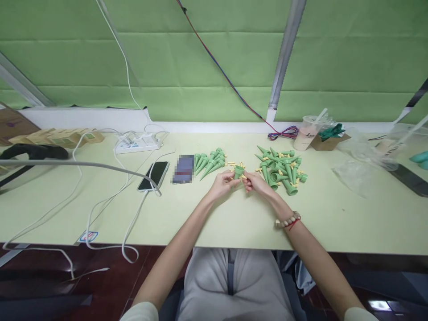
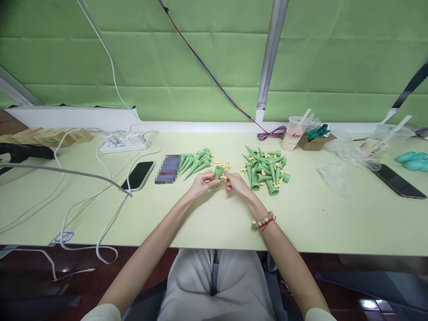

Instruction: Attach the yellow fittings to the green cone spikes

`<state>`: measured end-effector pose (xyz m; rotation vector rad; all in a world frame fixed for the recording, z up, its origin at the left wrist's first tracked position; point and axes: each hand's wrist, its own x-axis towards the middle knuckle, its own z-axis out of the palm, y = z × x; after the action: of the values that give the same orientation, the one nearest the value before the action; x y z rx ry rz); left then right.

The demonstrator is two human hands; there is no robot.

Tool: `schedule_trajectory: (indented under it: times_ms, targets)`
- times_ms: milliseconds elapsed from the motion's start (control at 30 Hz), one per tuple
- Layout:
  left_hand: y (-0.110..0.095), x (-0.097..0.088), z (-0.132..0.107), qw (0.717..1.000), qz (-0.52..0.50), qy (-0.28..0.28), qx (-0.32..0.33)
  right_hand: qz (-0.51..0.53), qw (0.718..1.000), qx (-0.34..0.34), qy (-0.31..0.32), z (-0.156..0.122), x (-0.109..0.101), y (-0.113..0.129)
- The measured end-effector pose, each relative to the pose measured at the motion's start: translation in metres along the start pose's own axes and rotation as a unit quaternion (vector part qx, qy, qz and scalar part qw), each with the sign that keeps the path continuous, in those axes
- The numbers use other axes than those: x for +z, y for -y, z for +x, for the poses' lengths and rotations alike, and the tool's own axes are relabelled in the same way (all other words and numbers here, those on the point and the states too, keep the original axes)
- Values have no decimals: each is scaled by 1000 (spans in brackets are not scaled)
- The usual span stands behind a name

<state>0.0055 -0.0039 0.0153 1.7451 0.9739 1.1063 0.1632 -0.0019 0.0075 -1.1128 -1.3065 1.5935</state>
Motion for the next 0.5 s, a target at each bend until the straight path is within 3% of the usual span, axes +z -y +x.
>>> schedule_trajectory:
  times_ms: [133,233,300,400,500]
  targets:
    - [2,4,-1,1000,-8,-12,14,61,996,55,20,-3,1,5]
    - [-1,11,-1,998,-46,-39,-10,31,999,27,-13,-2,4,4]
    - [-4,14,-1,993,-99,-39,-48,-51,997,-25,-52,-2,5,2]
    - [-9,13,-1,978,-176,-31,-104,-232,952,-145,-137,-5,2,1]
    - [-12,6,-1,970,-201,-32,-132,-333,903,-225,-151,-8,-2,1]
